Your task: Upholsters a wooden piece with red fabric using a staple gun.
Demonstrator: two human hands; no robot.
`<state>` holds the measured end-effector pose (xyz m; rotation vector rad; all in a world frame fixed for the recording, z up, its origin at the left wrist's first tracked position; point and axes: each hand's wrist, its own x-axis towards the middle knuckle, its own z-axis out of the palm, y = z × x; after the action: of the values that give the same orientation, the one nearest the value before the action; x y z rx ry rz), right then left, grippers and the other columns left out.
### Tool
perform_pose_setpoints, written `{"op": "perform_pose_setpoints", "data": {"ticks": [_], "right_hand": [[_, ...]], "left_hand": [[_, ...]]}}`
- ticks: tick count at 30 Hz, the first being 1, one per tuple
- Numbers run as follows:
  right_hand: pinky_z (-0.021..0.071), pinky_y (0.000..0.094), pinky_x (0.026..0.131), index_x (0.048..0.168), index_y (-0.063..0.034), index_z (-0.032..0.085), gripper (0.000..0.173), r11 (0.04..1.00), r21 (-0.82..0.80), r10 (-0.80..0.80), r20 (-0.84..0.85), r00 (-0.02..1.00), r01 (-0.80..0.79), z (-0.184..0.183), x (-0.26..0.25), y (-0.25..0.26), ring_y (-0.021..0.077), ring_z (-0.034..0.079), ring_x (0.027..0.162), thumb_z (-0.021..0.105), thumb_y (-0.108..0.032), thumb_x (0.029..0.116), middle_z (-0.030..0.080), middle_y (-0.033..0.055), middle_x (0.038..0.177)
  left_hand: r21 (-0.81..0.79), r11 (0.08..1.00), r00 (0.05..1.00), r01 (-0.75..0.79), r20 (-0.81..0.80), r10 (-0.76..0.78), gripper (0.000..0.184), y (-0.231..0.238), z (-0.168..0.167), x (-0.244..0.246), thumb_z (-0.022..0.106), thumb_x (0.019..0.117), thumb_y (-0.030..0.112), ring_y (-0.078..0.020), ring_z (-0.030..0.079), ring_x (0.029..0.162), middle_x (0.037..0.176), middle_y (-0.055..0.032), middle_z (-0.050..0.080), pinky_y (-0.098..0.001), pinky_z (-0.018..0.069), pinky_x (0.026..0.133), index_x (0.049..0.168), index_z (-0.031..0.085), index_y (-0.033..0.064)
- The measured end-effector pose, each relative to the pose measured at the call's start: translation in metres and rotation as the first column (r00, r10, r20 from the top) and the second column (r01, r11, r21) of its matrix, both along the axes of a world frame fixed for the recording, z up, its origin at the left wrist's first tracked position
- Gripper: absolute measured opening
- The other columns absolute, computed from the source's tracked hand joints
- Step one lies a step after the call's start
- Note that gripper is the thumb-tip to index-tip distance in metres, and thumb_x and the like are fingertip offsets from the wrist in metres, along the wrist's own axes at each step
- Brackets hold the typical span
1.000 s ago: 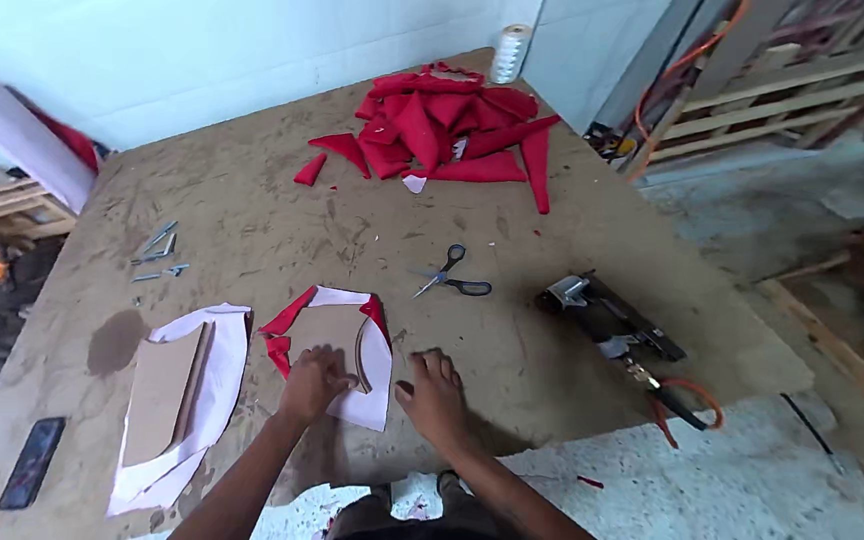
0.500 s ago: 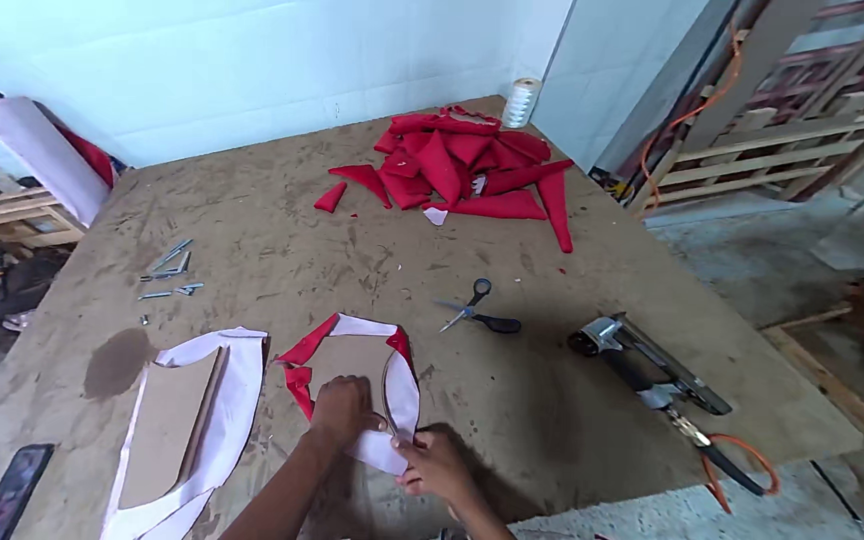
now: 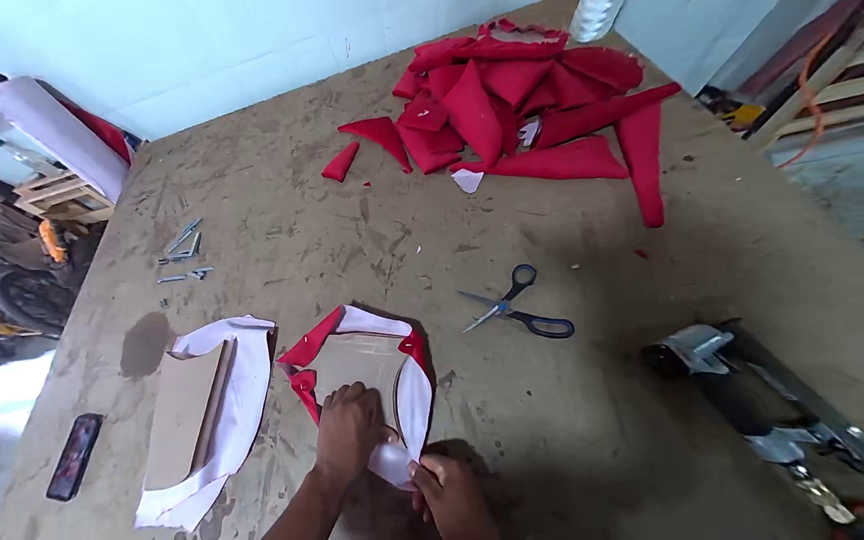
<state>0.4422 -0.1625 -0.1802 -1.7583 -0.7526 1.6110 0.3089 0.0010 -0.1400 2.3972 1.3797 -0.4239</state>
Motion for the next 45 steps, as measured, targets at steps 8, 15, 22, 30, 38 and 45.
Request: {"op": "perform_pose_setpoints", "data": {"ticks": [8,15,22,30,38,45], "right_hand": [[0.0585,0.0352,0.060,0.100,-0.0075,0.069,0.033,0.953,-0.114,0.284,0.001,0.959,-0.282,0.020,0.005,0.067,0.0159,0.069,0.061,0.046,-0.030,0.1077,0.074,0.0032,0.079],[0.0548,0.0386,0.058,0.093,-0.0058,0.072,0.034,0.905,-0.221,0.403,0.176,0.898,-0.363,0.026,-0.003,0.100,0.0174,0.064,0.056,0.058,-0.036,0.1015,0.069,0.0050,0.069],[0.0552,0.0602,0.088,0.095,-0.0099,0.076,0.038,0.816,-0.281,0.563,0.588,0.581,-0.506,0.061,-0.033,0.125,0.0328,0.069,0.103,0.065,-0.046,0.0925,0.072,0.0136,0.105],[0.0593,0.0377,0.094,0.128,-0.0053,0.068,0.040,0.967,0.241,-0.217,0.608,0.764,0.082,0.065,0.119,0.036,0.0173,0.071,0.103,0.066,-0.033,0.0996,0.073,0.0094,0.114],[0.0538,0.0623,0.097,0.148,-0.0060,0.050,0.085,0.999,0.007,-0.022,0.947,0.320,0.045,0.027,0.320,-0.082,0.0454,0.058,0.124,0.089,-0.020,0.0741,0.051,0.0279,0.143],[0.0565,0.0611,0.075,0.129,0.0015,0.058,0.059,0.955,-0.166,-0.013,0.804,0.595,0.245,0.083,0.272,-0.037,0.0390,0.069,0.083,0.077,-0.031,0.0847,0.069,0.0245,0.098]], "left_hand": [[-0.025,0.999,0.986,0.048,0.159,-0.043,0.028,0.011,-0.007,-0.020,0.076,0.0822,0.045,-0.0206,0.064,0.101,0.099,0.0012,0.068,-0.0460,0.0512,0.094,0.091,0.072,0.0184],[-0.317,0.903,0.941,0.289,0.266,-0.207,0.052,0.031,0.012,-0.047,0.089,0.0645,0.052,-0.0309,0.056,0.118,0.119,-0.0064,0.063,-0.0591,0.0425,0.104,0.104,0.072,0.0224],[0.019,0.998,0.965,0.056,0.254,-0.059,0.049,-0.001,-0.006,-0.046,0.078,0.0720,0.054,-0.0306,0.062,0.115,0.115,-0.0072,0.069,-0.0590,0.0471,0.101,0.105,0.074,0.0183],[0.246,0.969,0.911,-0.027,0.404,-0.077,0.057,-0.002,-0.063,-0.052,0.068,0.0722,0.081,-0.0235,0.063,0.084,0.081,0.0009,0.062,-0.0541,0.0516,0.082,0.074,0.066,0.0233],[0.187,0.982,0.931,-0.035,0.362,-0.036,0.057,-0.005,-0.033,-0.043,0.057,0.0896,0.073,-0.0248,0.064,0.091,0.088,-0.0029,0.065,-0.0512,0.0509,0.088,0.080,0.068,0.0184],[0.088,0.995,0.925,-0.044,0.380,0.008,0.060,-0.006,-0.028,-0.048,0.047,0.0982,0.068,-0.0299,0.064,0.101,0.097,-0.0090,0.067,-0.0538,0.0493,0.093,0.092,0.070,0.0126]]}}
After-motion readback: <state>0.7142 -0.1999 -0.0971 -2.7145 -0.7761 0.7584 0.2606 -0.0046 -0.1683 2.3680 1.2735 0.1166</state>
